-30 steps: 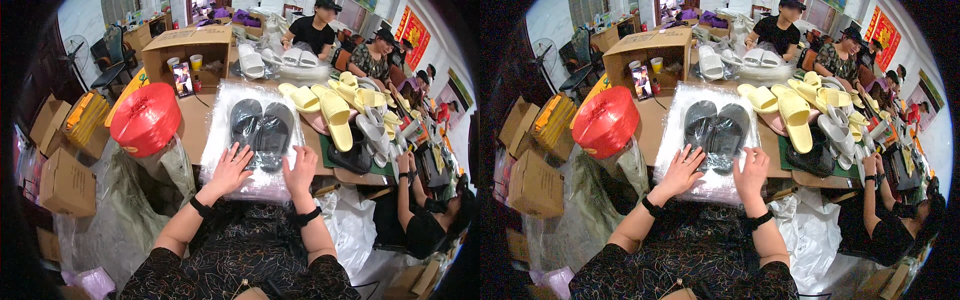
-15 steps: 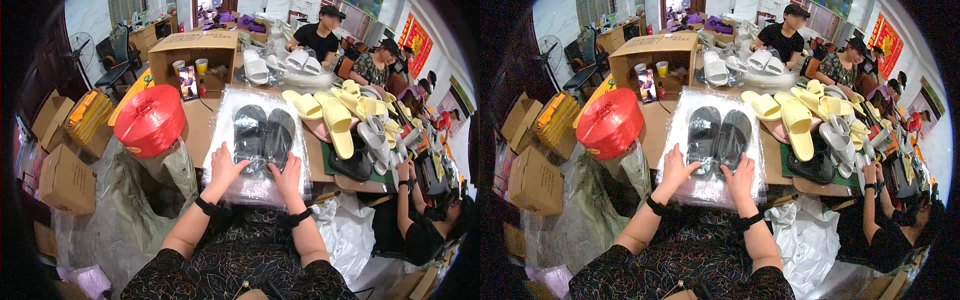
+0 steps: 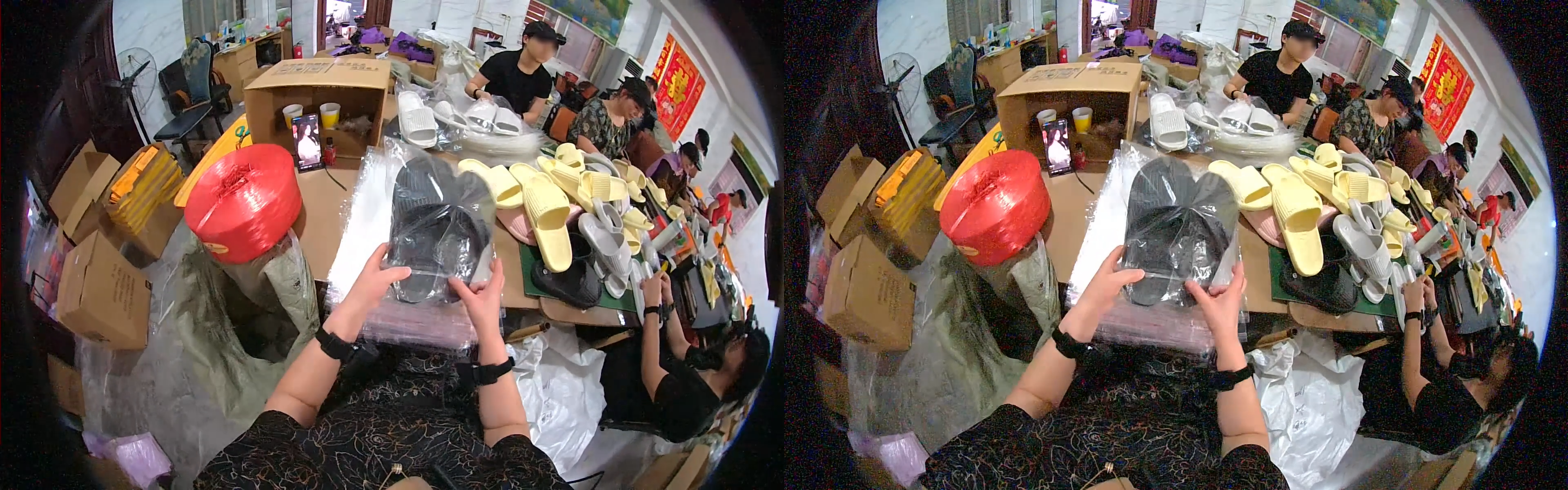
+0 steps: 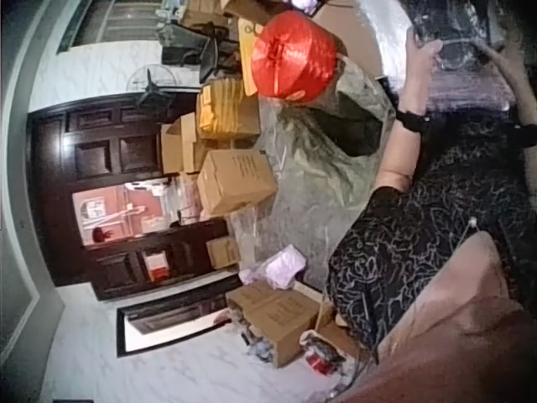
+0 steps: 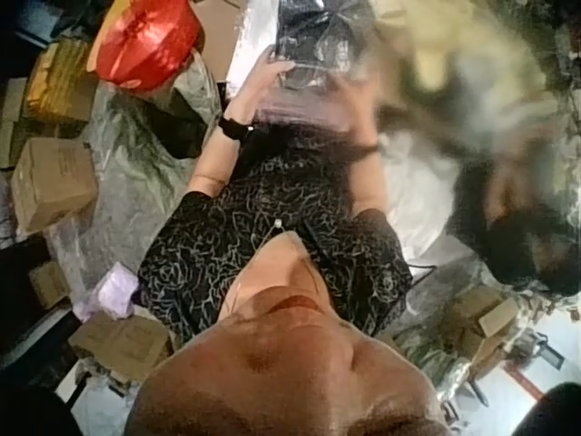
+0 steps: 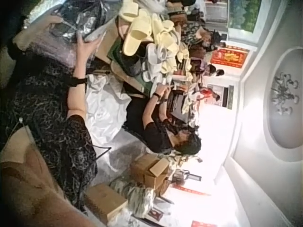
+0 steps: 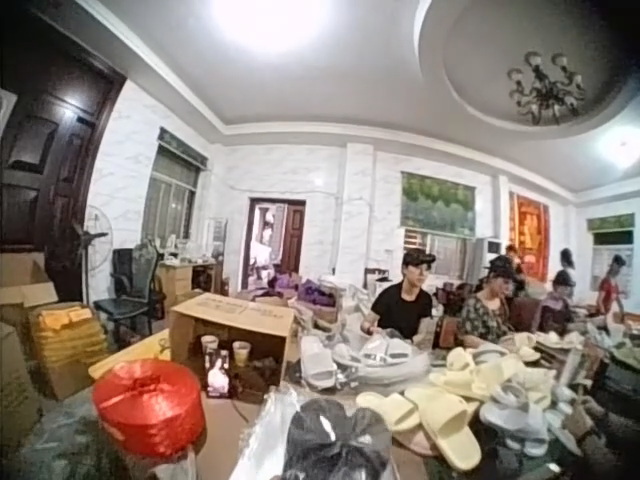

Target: Inspecting, matching pairs, and placing plastic wrap/packaging over slippers and sandals on an assembly line.

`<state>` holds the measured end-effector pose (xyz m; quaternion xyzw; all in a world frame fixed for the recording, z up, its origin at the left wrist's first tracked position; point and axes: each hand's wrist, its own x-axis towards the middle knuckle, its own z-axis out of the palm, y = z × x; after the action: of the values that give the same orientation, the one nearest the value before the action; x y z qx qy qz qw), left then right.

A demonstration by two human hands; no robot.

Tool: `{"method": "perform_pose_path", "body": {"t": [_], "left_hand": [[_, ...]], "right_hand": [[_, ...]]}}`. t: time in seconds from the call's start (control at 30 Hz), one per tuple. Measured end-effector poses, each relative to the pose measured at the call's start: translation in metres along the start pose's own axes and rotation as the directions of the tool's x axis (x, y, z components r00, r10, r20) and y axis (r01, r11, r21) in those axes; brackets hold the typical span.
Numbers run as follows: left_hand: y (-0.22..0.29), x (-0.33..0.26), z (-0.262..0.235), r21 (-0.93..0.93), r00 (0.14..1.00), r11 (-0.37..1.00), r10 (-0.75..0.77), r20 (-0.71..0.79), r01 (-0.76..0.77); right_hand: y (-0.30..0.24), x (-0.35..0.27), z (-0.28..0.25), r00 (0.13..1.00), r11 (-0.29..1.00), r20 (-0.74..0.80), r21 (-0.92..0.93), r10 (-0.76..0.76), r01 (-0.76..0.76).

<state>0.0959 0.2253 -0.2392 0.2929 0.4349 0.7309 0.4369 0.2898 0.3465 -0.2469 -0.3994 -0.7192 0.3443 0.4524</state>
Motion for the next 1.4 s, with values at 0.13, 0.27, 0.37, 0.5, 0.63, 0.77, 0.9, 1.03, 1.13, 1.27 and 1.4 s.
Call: {"method": "perform_pose_path", "body": {"t": [0.13,0.27,0.37,0.5,0.63,0.77,0.9,1.03,1.13,1.27,1.4], "left_hand": [[0.03,-0.02,0.022,-0.054,0.996,0.999,0.001,0.091,0.004],[0.044,-0.039,0.04,-0.164,0.993,0.986,-0.001,0.118,0.02],[0.04,-0.052,0.052,-0.12,0.998,0.992,0.033,0.053,-0.027],[0.026,-0.061,0.032,-0.102,0.994,0.994,0.058,0.087,-0.049],[0.045,-0.104,-0.022,-0.049,0.994,0.994,0.095,0.053,-0.093],[0.093,-0.193,-0.135,0.192,1.0,0.981,-0.029,-0.005,0.03],[0.142,-0.32,-0.245,0.109,0.868,0.932,-0.274,-0.415,0.346],[0.135,-0.386,-0.289,-0.082,0.586,0.856,-0.416,-0.695,0.51],[0.089,-0.362,-0.312,-0.149,0.402,0.784,-0.459,-0.793,0.602],[0.012,-0.285,-0.321,-0.244,0.754,0.943,-0.329,-0.568,0.227],[-0.037,-0.162,-0.324,-0.103,0.72,0.969,-0.237,-0.652,0.225]], "right_hand": [[-0.014,0.009,-0.023,0.9,0.808,0.397,0.462,0.181,-0.366],[-0.051,-0.001,-0.016,0.965,0.821,0.253,0.536,0.069,-0.2],[-0.033,-0.014,0.007,0.996,0.887,0.082,0.462,-0.037,-0.005],[-0.048,-0.028,0.0,0.967,0.906,0.249,0.419,-0.06,-0.052],[-0.052,-0.045,-0.018,0.776,0.953,0.598,0.303,-0.203,0.016],[-0.062,-0.031,-0.017,0.794,0.934,0.551,0.351,-0.258,0.061],[-0.02,-0.016,-0.017,0.917,0.949,0.388,0.312,-0.087,-0.042],[0.005,-0.014,-0.005,0.913,0.962,0.407,0.242,0.018,-0.126],[0.005,-0.019,0.001,0.9,0.956,0.433,0.248,0.038,-0.16],[0.002,-0.021,-0.006,0.907,0.964,0.42,0.225,0.033,-0.139],[0.01,-0.023,-0.037,0.946,0.975,0.318,0.183,0.06,-0.123]]}}
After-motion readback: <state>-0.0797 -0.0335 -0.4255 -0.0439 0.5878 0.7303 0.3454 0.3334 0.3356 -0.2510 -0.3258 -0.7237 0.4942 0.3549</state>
